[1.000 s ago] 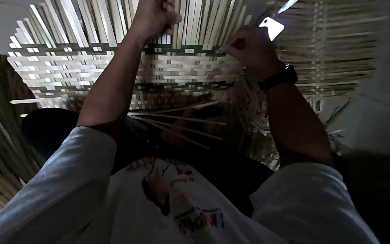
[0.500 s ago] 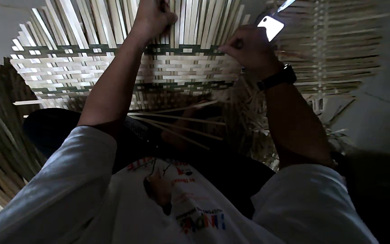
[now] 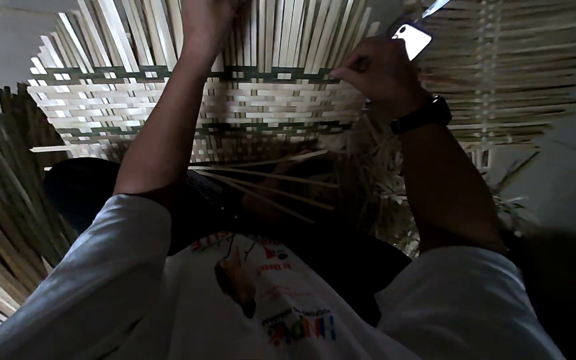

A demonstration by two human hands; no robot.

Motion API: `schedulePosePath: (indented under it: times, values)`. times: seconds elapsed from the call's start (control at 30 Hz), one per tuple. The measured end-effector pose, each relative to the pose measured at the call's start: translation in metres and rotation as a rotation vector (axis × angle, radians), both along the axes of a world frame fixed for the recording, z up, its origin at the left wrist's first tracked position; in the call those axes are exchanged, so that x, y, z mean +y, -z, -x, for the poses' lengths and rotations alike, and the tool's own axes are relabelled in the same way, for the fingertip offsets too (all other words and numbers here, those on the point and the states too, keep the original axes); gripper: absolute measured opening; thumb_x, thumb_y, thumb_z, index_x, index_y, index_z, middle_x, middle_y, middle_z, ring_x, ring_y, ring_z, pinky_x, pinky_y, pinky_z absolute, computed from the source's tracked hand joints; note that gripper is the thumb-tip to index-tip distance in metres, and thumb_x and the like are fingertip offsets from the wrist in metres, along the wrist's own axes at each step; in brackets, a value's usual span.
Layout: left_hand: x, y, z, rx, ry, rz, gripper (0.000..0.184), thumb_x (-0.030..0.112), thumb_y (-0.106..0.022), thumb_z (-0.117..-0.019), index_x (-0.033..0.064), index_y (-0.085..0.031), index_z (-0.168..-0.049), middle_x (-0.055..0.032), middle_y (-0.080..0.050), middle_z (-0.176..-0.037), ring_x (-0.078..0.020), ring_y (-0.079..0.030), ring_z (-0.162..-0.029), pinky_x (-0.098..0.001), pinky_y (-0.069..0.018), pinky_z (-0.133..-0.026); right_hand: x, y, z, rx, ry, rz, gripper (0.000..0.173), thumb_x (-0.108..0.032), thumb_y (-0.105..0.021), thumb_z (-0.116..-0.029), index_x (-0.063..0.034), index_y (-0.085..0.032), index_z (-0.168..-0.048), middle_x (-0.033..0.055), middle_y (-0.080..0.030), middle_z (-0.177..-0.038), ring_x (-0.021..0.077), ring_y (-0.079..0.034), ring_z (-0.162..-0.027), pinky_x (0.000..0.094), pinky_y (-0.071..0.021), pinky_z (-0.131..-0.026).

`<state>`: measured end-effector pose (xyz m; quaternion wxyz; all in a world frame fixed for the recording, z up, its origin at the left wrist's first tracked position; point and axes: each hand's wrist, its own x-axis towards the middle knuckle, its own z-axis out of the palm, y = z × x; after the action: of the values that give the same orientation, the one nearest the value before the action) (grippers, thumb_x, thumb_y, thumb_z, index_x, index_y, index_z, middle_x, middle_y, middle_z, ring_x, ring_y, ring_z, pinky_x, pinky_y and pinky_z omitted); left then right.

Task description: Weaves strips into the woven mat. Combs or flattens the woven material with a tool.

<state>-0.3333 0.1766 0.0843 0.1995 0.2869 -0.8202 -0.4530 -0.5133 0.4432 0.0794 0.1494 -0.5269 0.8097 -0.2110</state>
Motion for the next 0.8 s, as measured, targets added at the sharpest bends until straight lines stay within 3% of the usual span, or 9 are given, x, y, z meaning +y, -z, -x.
schedulePosePath:
  times: [0.17,0.27,0.33,0.4,0.57,0.73,0.8]
  values:
    - [-0.009,0.012,0.014,0.042,0.029,-0.289,0.009,0.007,-0.067,-0.0969,-0.0016,-0.066,-0.097,-0.0046,-0.061,-0.084,-0.0092,-0.060,-0.076,-0.0269,-0.0546,-0.075,-0.004,0.001,0.001,0.007,0.014,-0.028,0.037,-0.028,-0.069,-0.0987,0.0085,-0.068,-0.103,0.0243,-0.066,-0.102,0.0287,-0.064,-0.086,0.0443,-0.0520,-0.083]
    - [-0.014,0.021,0.020,0.022,0.057,-0.370,0.010,0.008,-0.070,-0.0958,0.0001,-0.065,-0.100,-0.0036,-0.062,-0.086,-0.0080,-0.061,-0.075,-0.0247,-0.0541,-0.072,-0.003,0.001,0.002,0.012,-0.006,-0.030,0.038,-0.029,-0.068,-0.0989,0.0082,-0.067,-0.102,0.0234,-0.065,-0.101,0.0272,-0.063,-0.084,0.0427,-0.0516,-0.082]
    - [-0.027,0.029,0.020,-0.084,0.115,-0.354,0.020,0.012,-0.076,-0.0911,0.0014,-0.066,-0.105,-0.0026,-0.064,-0.089,-0.0062,-0.060,-0.073,-0.0228,-0.0529,-0.069,-0.003,0.000,0.003,0.006,-0.006,-0.039,0.038,-0.029,-0.068,-0.0994,0.0082,-0.068,-0.103,0.0234,-0.065,-0.102,0.0271,-0.062,-0.086,0.0423,-0.0513,-0.083]
    - [-0.034,0.027,0.014,-0.152,0.171,-0.335,0.021,0.017,-0.079,-0.0890,0.0069,-0.063,-0.098,0.0032,-0.064,-0.081,-0.0007,-0.056,-0.062,-0.0166,-0.0489,-0.057,-0.003,-0.001,0.003,0.003,0.003,-0.048,0.037,-0.029,-0.068,-0.0995,0.0070,-0.068,-0.102,0.0224,-0.066,-0.101,0.0263,-0.063,-0.086,0.0422,-0.0518,-0.083]
    - [-0.029,0.031,0.014,-0.078,0.181,-0.330,0.020,0.014,-0.080,-0.0877,0.0048,-0.064,-0.096,0.0013,-0.063,-0.083,-0.0040,-0.059,-0.068,-0.0208,-0.0525,-0.065,-0.001,0.000,0.004,-0.026,-0.005,-0.009,0.036,-0.030,-0.068,-0.0986,0.0059,-0.068,-0.100,0.0199,-0.065,-0.100,0.0201,-0.061,-0.082,0.0360,-0.0516,-0.079]
    - [-0.026,0.033,0.010,-0.047,0.170,-0.299,0.019,0.015,-0.079,-0.0879,0.0033,-0.066,-0.096,0.0004,-0.064,-0.083,-0.0042,-0.060,-0.070,-0.0222,-0.0531,-0.068,-0.004,-0.001,0.003,-0.018,0.015,-0.047,0.037,-0.028,-0.069,-0.0985,0.0078,-0.068,-0.105,0.0248,-0.067,-0.106,0.0274,-0.066,-0.089,0.0424,-0.0536,-0.086]
    - [-0.027,0.032,0.009,-0.066,0.179,-0.235,0.025,0.019,-0.081,-0.0871,0.0026,-0.067,-0.100,-0.0012,-0.064,-0.086,-0.0051,-0.060,-0.073,-0.0239,-0.0538,-0.071,-0.003,-0.001,0.002,-0.016,0.015,-0.037,0.036,-0.029,-0.069,-0.0986,0.0068,-0.068,-0.104,0.0227,-0.067,-0.104,0.0248,-0.065,-0.087,0.0399,-0.0537,-0.085]
